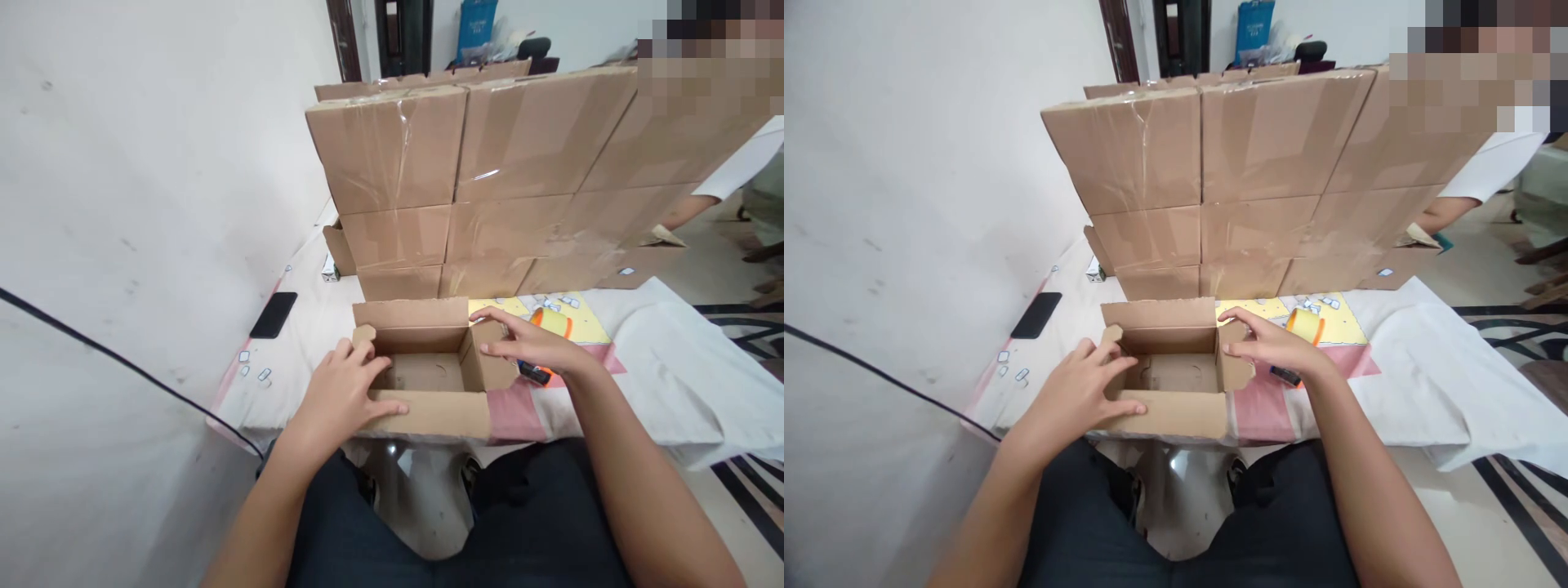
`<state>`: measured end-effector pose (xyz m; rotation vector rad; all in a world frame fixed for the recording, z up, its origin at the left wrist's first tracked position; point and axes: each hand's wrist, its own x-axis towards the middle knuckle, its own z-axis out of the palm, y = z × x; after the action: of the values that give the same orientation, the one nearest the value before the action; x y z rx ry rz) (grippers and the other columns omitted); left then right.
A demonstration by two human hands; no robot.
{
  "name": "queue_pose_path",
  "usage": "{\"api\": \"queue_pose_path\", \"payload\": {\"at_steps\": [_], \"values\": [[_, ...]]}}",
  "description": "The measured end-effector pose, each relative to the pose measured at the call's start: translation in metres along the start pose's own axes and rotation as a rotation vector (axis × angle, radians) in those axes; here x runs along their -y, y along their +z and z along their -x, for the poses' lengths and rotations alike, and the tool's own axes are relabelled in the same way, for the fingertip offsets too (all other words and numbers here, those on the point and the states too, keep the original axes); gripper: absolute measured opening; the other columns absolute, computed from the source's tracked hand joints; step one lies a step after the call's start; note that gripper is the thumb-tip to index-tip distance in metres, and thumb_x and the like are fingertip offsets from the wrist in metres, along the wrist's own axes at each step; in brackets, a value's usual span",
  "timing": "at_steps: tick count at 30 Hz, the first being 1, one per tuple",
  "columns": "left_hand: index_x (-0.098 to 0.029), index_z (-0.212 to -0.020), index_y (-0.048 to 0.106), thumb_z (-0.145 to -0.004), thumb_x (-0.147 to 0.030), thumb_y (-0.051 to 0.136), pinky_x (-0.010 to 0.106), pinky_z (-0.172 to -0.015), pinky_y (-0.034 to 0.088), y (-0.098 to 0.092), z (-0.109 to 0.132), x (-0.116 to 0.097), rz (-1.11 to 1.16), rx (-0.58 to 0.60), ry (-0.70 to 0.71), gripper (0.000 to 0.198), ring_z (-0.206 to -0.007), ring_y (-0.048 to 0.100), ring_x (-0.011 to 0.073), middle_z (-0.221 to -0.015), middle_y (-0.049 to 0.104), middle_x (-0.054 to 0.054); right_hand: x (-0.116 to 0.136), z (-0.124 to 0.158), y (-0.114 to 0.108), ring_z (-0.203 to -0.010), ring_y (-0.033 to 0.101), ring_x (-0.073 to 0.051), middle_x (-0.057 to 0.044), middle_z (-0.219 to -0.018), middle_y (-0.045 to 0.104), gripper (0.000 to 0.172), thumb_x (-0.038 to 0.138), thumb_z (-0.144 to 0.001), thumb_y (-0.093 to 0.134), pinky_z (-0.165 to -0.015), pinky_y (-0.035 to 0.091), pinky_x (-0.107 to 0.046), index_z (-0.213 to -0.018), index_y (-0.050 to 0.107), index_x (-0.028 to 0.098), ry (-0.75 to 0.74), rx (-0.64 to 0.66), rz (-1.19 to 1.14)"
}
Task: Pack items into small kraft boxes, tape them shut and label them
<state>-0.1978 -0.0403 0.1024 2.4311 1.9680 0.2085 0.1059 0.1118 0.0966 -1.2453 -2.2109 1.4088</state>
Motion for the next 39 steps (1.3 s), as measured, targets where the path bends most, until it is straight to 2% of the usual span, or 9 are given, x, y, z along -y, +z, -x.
{"api": "queue_pose_path", "payload": {"at_steps": [6,9,12,18,22,25,31,35,39], "values": [[-0.024,-0.105,0.066,-0.094,-0.049,0.054,0.038,-0.078,0.047,-0.002,-0.004,0.036,0.081,-0.018,-0.269,0.030,-0.096,0.058,0.0272,-0.104,0.065,0.007,-0.007,-0.004,0.005,-0.077,0.062,-0.019,-0.005,-0.104,0.064,0.051,0.050,-0.082,0.067,-0.064,0.052,-0.031,-0.126,0.055,0.027,0.107,0.025,-0.090],[-0.024,-0.108,0.063,-0.093,-0.041,0.052,0.036,-0.079,0.048,0.015,-0.017,0.047,0.364,0.137,-0.264,0.025,-0.091,0.062,0.0231,-0.103,0.066,0.005,-0.005,-0.011,0.026,-0.103,0.064,-0.027,-0.008,-0.114,0.065,0.046,0.051,-0.090,0.053,-0.084,0.054,-0.040,-0.129,0.055,0.027,0.082,-0.205,-0.015],[-0.024,-0.110,0.065,-0.093,-0.040,0.051,0.036,-0.087,0.047,0.023,-0.023,0.055,0.506,0.166,-0.221,0.028,-0.096,0.063,0.0229,-0.107,0.066,0.006,-0.003,-0.019,0.048,-0.132,0.050,-0.031,-0.013,-0.138,0.055,0.052,0.053,-0.093,0.048,-0.110,0.040,-0.048,-0.137,0.049,0.025,0.023,-0.439,0.118],[-0.028,-0.127,0.058,-0.093,-0.056,0.049,0.033,-0.081,0.049,0.009,-0.021,0.113,0.500,-0.075,-0.333,0.045,-0.085,0.063,0.0200,-0.104,0.062,0.005,-0.006,-0.027,0.062,-0.138,0.048,-0.032,-0.014,-0.147,0.052,0.058,0.050,-0.092,0.050,-0.115,0.036,-0.050,-0.142,0.044,0.022,0.044,-0.283,0.145],[-0.024,-0.133,0.054,-0.086,-0.048,0.063,0.036,-0.093,0.047,0.032,-0.079,0.179,0.368,-0.127,-0.639,0.054,-0.098,0.065,0.0242,-0.124,0.062,0.010,-0.011,-0.028,0.065,-0.145,0.041,-0.031,-0.012,-0.156,0.044,0.060,0.052,-0.095,0.045,-0.118,0.034,-0.048,-0.147,0.037,0.023,0.009,-0.245,0.065],[-0.016,-0.145,0.041,-0.077,-0.044,0.074,0.042,-0.098,0.044,0.062,-0.146,0.218,0.373,-0.150,-0.794,0.081,-0.125,0.055,0.0369,-0.148,0.045,0.023,-0.012,-0.030,0.067,-0.147,0.038,-0.030,-0.011,-0.157,0.043,0.061,0.054,-0.095,0.044,-0.119,0.033,-0.048,-0.147,0.038,0.023,0.020,-0.240,0.021],[-0.024,-0.138,0.050,-0.068,-0.028,0.080,0.047,-0.106,0.039,0.106,-0.219,0.242,0.589,-0.254,-0.877,0.076,-0.139,0.042,0.0403,-0.144,0.053,0.018,-0.012,-0.033,0.069,-0.146,0.040,-0.030,-0.010,-0.157,0.044,0.061,0.054,-0.094,0.044,-0.118,0.036,-0.047,-0.148,0.040,0.024,0.065,-0.245,-0.026],[-0.020,-0.139,0.048,-0.074,-0.023,0.073,0.044,-0.101,0.046,0.109,-0.208,0.241,0.870,-0.339,-0.914,0.070,-0.133,0.050,0.0347,-0.134,0.060,0.016,-0.015,-0.032,0.070,-0.146,0.039,-0.029,-0.010,-0.157,0.043,0.061,0.053,-0.095,0.043,-0.119,0.033,-0.049,-0.149,0.036,0.025,0.058,-0.229,-0.040],[-0.016,-0.126,0.057,-0.080,-0.029,0.067,0.040,-0.088,0.057,0.081,-0.155,0.233,1.195,-0.362,-0.842,0.048,-0.107,0.067,0.0285,-0.111,0.069,0.017,-0.016,-0.033,0.069,-0.141,0.046,-0.028,-0.011,-0.150,0.051,0.057,0.048,-0.093,0.045,-0.117,0.035,-0.047,-0.144,0.039,0.024,0.021,-0.230,-0.025]]}}
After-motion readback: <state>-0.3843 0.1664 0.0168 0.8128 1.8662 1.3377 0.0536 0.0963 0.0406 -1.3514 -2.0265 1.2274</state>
